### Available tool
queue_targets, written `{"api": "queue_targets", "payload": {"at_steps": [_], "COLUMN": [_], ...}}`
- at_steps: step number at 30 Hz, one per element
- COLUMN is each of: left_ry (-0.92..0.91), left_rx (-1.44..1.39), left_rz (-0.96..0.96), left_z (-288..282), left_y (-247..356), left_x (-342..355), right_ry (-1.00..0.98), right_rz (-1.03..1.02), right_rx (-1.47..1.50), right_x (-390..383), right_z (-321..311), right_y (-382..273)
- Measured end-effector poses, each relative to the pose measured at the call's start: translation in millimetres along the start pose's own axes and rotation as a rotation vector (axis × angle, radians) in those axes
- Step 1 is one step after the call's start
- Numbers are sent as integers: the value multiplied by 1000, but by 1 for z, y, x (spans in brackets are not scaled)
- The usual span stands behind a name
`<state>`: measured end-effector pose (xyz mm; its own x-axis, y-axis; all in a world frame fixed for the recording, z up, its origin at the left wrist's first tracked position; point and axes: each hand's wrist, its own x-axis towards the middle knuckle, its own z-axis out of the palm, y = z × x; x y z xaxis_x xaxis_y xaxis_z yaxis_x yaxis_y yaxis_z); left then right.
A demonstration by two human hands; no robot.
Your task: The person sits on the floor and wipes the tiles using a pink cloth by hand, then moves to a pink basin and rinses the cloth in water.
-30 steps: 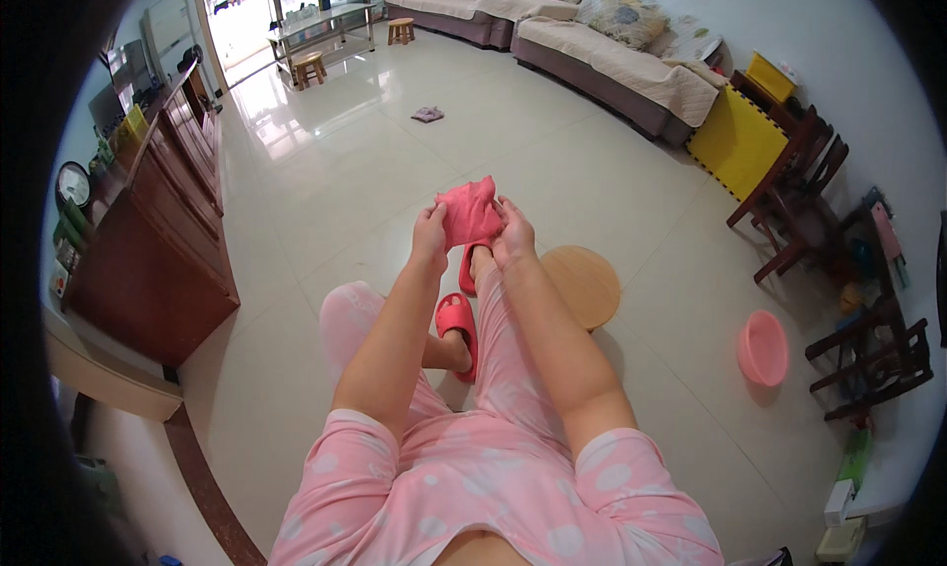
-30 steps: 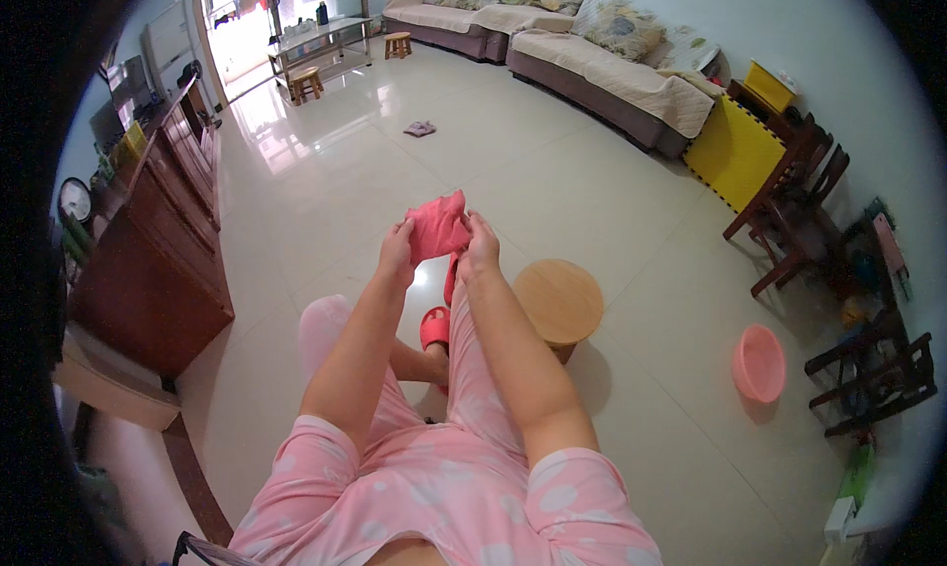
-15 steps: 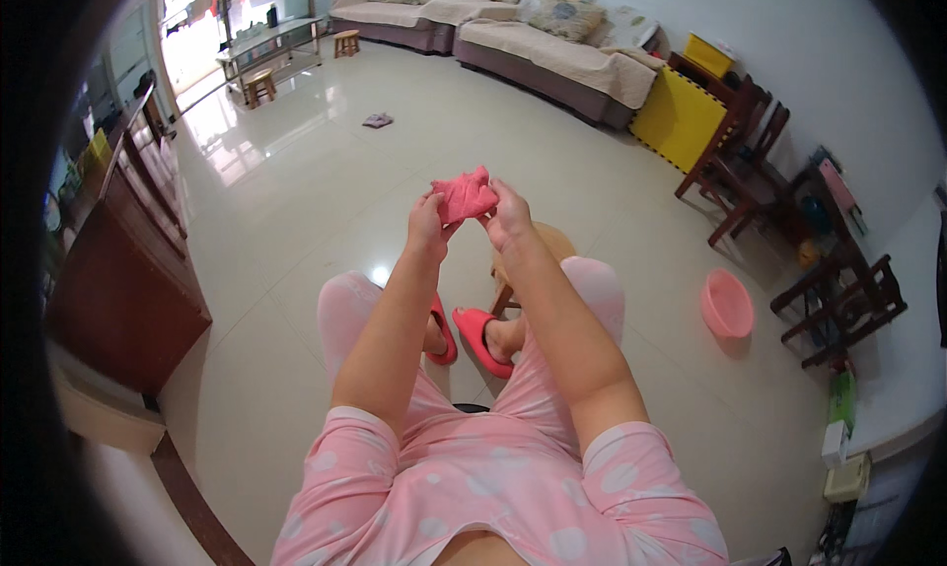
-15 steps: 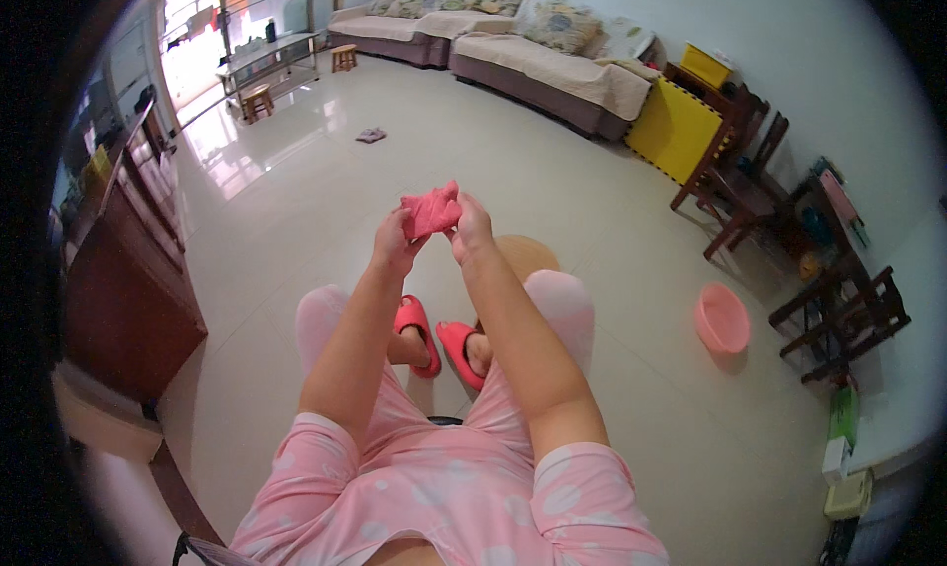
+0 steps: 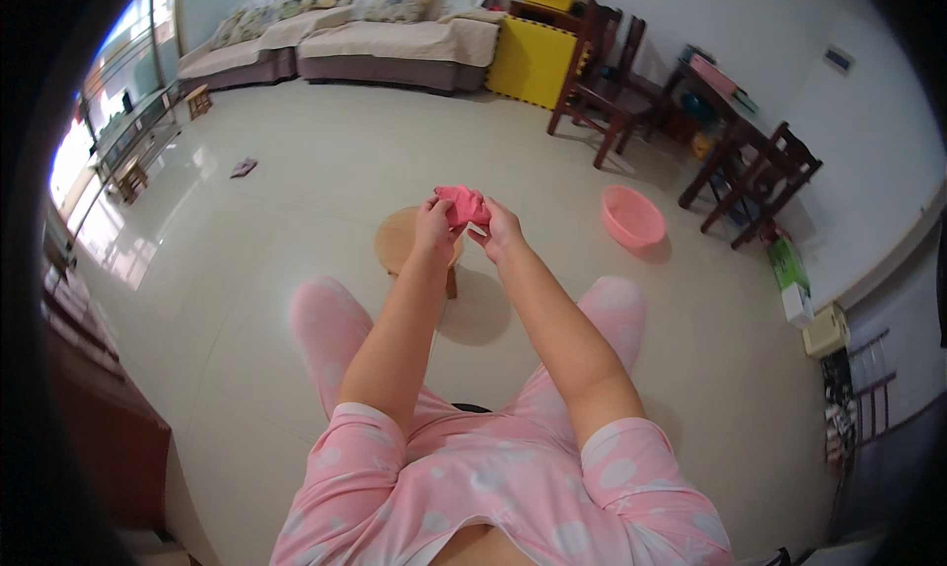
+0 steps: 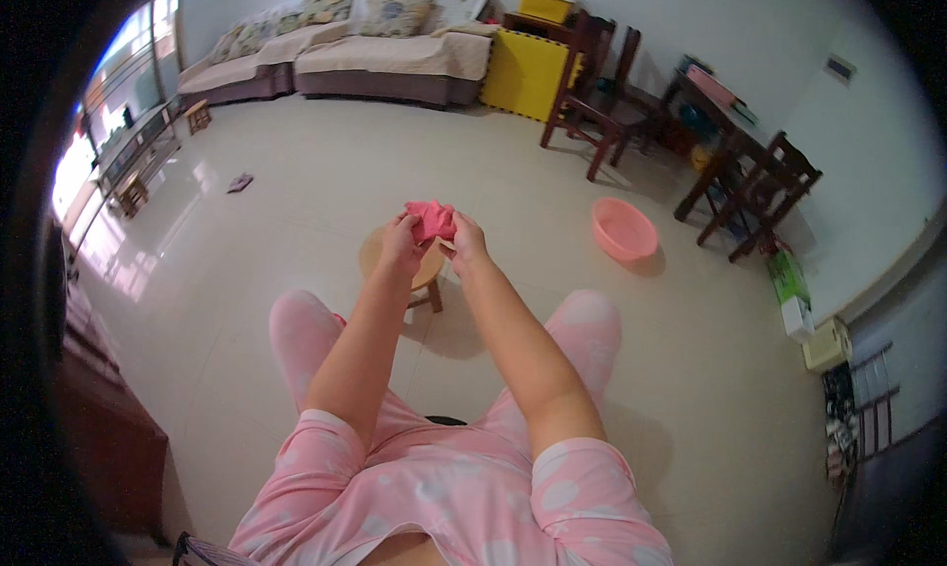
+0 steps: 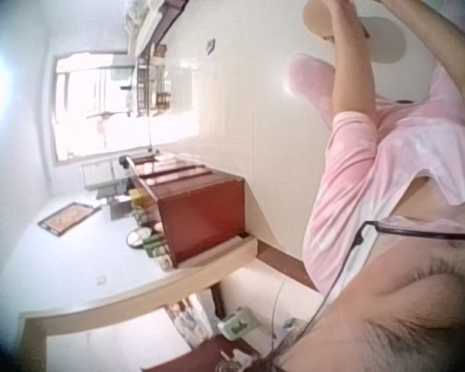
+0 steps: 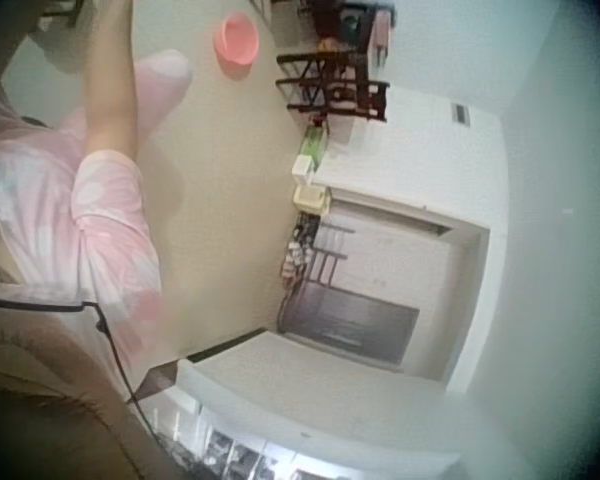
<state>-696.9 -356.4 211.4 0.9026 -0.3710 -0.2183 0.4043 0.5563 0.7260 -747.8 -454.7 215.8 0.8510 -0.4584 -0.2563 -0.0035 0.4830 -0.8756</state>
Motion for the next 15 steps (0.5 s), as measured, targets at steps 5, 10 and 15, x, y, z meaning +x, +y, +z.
{"api": "queue_targets", "payload": {"at_steps": [5, 10, 15], "left_ry": [-85, -149, -148], "left_rx": [68, 183, 232], "left_rz": [-125, -227, -295], "left_z": [53, 87, 100], "left_y": [-55, -112, -164], "left_x": [6, 21, 43], "right_ry": [169, 239, 316], "right_rz": [27, -43, -28], "right_rx": [-48, -121, -271], "right_x": [4, 17, 38], "right_z": [-83, -167, -251], "right_y": [-24, -44, -76]}}
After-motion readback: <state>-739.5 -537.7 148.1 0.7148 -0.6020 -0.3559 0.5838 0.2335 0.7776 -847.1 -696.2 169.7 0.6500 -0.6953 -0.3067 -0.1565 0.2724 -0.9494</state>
